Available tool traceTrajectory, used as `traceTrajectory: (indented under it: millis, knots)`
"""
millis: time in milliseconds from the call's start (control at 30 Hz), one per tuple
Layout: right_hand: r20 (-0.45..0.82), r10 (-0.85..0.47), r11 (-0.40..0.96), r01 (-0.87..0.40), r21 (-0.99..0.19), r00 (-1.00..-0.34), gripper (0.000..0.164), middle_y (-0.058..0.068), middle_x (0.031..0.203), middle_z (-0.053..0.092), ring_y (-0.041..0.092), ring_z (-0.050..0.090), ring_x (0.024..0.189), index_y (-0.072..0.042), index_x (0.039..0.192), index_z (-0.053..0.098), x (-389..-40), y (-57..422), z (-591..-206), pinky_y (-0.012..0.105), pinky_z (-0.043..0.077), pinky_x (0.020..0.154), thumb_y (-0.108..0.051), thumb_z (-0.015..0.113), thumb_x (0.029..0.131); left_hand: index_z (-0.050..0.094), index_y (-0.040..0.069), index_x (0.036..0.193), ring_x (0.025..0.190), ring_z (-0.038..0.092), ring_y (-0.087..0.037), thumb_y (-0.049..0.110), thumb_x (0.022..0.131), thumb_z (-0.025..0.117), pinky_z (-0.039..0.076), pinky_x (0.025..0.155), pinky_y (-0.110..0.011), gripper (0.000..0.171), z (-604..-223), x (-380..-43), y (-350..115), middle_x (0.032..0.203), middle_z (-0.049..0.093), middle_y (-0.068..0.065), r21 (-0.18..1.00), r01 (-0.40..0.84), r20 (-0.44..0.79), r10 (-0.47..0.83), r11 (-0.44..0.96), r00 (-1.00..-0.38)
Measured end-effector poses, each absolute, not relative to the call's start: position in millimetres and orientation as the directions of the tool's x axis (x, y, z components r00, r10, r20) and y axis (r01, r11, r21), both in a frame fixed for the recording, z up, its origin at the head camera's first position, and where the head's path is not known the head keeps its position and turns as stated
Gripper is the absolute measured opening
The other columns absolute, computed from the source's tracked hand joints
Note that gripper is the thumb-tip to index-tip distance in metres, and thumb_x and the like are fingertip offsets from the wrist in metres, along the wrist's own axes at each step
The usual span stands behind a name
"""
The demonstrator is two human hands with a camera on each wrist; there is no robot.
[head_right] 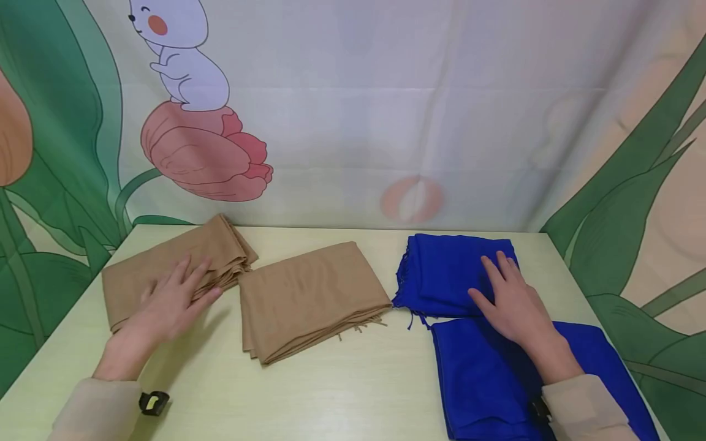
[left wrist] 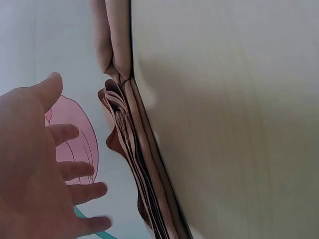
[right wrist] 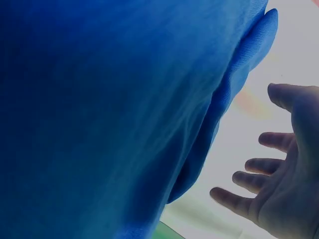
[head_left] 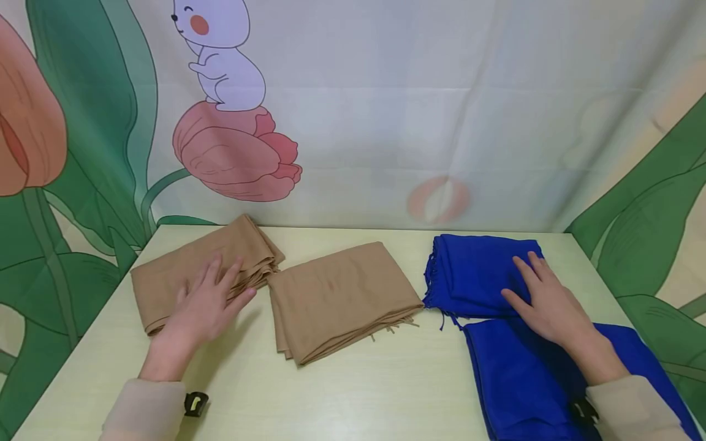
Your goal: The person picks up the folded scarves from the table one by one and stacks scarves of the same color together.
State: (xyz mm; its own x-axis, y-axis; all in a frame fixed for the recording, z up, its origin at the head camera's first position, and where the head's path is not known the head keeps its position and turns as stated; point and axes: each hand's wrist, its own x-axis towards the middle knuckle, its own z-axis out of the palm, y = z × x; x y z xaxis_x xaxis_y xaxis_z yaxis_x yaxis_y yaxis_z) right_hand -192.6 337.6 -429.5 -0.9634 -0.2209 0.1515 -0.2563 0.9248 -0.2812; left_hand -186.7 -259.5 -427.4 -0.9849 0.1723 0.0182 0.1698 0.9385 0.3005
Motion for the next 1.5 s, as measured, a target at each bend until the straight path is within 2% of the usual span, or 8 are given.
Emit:
traceTrajectory:
  millis: [200, 400, 533, 733, 1100, 1500]
  knots:
    - [0.241, -0.223, 0.918, -0.287, -0.275, -0.944, 0.06, 0.037, 0.151, 0.037, 0.058, 0.041, 0.132, 0.011, 0.145, 0.047, -193, 332, -427, 0.071, 0.039, 0.1, -0.028, 0.063, 0.103, 0.025, 0.01, 0.164, 0.142, 0.026, -0.057, 0.057, 0.106, 0.043, 0.024, 0.107, -0.077, 0.077, -426, -187, -256, 0.16, 0.021, -0.034, 0.317, 0.213, 0.061, 0.204, 0.924, -0.977]
    - [0.275, -0.237, 0.911, -0.311, -0.27, -0.932, 0.051, 0.034, 0.141, 0.048, 0.053, 0.05, 0.125, 0.01, 0.139, 0.052, -194, 323, -423, 0.068, 0.044, 0.096, -0.023, 0.064, 0.102, 0.033, 0.005, 0.16, 0.134, 0.039, -0.056, 0.054, 0.106, 0.047, 0.035, 0.105, -0.071, 0.073, -429, -189, -252, 0.151, 0.035, -0.035, 0.338, 0.25, 0.086, 0.235, 0.907, -0.968]
    - [0.262, -0.243, 0.911, -0.313, -0.27, -0.934, 0.05, 0.034, 0.138, 0.05, 0.052, 0.052, 0.123, 0.01, 0.139, 0.053, -195, 318, -422, 0.066, 0.046, 0.095, -0.021, 0.064, 0.102, 0.036, 0.002, 0.157, 0.133, 0.042, -0.054, 0.046, 0.107, 0.053, 0.036, 0.105, -0.069, 0.069, -433, -191, -249, 0.147, 0.041, -0.034, 0.353, 0.263, 0.096, 0.245, 0.898, -0.965]
    - [0.252, -0.257, 0.905, -0.323, -0.276, -0.933, 0.05, 0.032, 0.138, 0.052, 0.05, 0.052, 0.124, 0.009, 0.139, 0.054, -197, 310, -424, 0.066, 0.046, 0.097, -0.021, 0.064, 0.102, 0.04, 0.001, 0.155, 0.133, 0.043, -0.053, 0.043, 0.107, 0.054, 0.037, 0.106, -0.068, 0.066, -432, -188, -242, 0.146, 0.043, -0.033, 0.369, 0.258, 0.097, 0.239, 0.893, -0.966]
    - [0.251, -0.286, 0.879, -0.358, -0.316, -0.925, 0.05, 0.025, 0.141, 0.054, 0.043, 0.053, 0.128, 0.003, 0.142, 0.054, -204, 286, -428, 0.062, 0.046, 0.1, -0.024, 0.065, 0.102, 0.046, 0.0, 0.149, 0.124, 0.052, -0.054, 0.038, 0.105, 0.059, 0.046, 0.095, -0.068, 0.059, -429, -181, -223, 0.141, 0.048, -0.034, 0.378, 0.225, 0.122, 0.192, 0.898, -0.974]
    - [0.231, -0.372, 0.818, -0.435, -0.376, -0.899, 0.052, 0.02, 0.141, 0.056, 0.037, 0.06, 0.121, -0.002, 0.146, 0.053, -209, 254, -426, 0.056, 0.051, 0.096, -0.025, 0.066, 0.101, 0.047, -0.003, 0.148, 0.133, 0.045, -0.051, 0.032, 0.104, 0.06, 0.038, 0.106, -0.065, 0.058, -433, -182, -217, 0.147, 0.047, -0.03, 0.438, 0.217, 0.124, 0.181, 0.872, -0.976]
